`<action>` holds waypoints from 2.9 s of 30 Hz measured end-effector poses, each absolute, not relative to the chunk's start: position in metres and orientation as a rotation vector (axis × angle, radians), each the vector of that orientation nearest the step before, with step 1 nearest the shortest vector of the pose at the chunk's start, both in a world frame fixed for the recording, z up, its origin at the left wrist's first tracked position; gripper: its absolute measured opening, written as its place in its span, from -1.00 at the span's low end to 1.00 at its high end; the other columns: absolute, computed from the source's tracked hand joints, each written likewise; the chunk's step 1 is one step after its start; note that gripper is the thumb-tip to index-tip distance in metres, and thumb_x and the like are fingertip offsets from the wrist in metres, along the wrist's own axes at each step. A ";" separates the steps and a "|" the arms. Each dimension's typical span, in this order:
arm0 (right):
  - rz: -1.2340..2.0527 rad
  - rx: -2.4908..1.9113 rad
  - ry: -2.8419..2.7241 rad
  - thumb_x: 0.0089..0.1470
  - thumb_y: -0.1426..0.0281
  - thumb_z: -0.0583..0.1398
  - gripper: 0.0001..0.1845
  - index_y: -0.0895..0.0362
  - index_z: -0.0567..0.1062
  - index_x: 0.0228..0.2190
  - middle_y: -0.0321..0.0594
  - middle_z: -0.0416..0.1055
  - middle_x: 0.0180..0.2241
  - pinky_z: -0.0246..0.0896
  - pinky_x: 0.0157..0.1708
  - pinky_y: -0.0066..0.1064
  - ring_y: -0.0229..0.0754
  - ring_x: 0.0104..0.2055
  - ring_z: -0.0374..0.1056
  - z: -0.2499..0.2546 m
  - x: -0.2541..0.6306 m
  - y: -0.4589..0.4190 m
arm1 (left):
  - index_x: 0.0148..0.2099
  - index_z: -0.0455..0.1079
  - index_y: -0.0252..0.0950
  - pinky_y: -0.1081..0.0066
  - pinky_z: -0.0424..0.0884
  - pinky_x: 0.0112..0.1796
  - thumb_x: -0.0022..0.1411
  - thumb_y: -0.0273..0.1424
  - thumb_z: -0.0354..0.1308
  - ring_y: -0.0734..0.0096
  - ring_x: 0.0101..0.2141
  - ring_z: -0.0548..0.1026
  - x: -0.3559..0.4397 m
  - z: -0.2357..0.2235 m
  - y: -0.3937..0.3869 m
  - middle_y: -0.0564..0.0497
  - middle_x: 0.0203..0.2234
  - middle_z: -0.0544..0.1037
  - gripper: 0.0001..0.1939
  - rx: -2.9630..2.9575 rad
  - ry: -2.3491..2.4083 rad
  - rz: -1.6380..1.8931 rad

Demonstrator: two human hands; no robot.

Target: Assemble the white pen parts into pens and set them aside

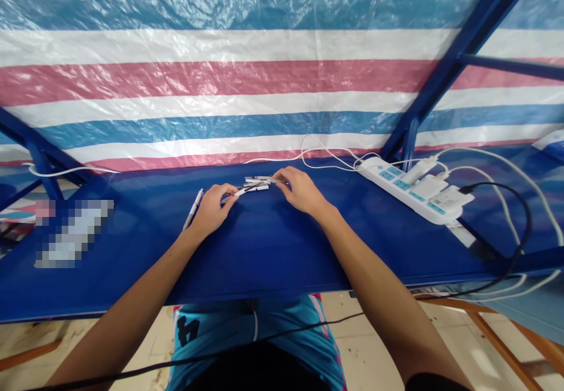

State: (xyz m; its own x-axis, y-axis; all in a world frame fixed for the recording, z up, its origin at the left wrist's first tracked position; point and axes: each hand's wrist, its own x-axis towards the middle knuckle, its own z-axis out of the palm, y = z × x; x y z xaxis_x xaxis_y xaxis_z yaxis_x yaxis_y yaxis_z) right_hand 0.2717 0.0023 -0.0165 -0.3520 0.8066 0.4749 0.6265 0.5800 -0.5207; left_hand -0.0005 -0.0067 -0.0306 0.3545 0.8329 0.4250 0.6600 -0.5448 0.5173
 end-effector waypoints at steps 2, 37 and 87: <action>0.332 -1.135 -2.095 0.26 0.39 0.15 -0.79 0.08 0.60 -0.18 -0.09 0.59 -0.20 0.44 -0.13 -0.18 -0.03 -0.21 0.49 -0.016 0.271 0.002 | -0.16 0.47 -0.19 0.19 0.47 -0.07 0.39 -0.37 0.11 0.13 -0.17 0.54 -0.001 -0.031 -0.006 -0.04 -0.26 0.66 -0.89 2.365 1.336 0.972; 0.333 -1.155 -2.139 0.29 0.39 0.13 -0.76 0.09 0.62 -0.19 -0.09 0.56 -0.21 0.40 -0.14 -0.22 -0.05 -0.23 0.47 -0.011 0.267 -0.003 | -0.17 0.49 -0.18 0.16 0.47 -0.08 0.36 -0.39 0.15 0.11 -0.18 0.55 -0.002 -0.031 -0.006 -0.04 -0.25 0.67 -0.91 2.364 1.343 0.952; 0.294 -1.157 -2.121 0.27 0.35 0.16 -0.76 0.10 0.64 -0.29 -0.13 0.57 -0.31 0.35 -0.21 -0.26 -0.11 -0.34 0.41 -0.007 0.269 0.005 | -0.13 0.52 -0.19 0.20 0.47 -0.05 0.37 -0.40 0.14 0.14 -0.14 0.56 -0.001 -0.026 -0.002 -0.03 -0.22 0.68 -0.88 2.393 1.421 0.842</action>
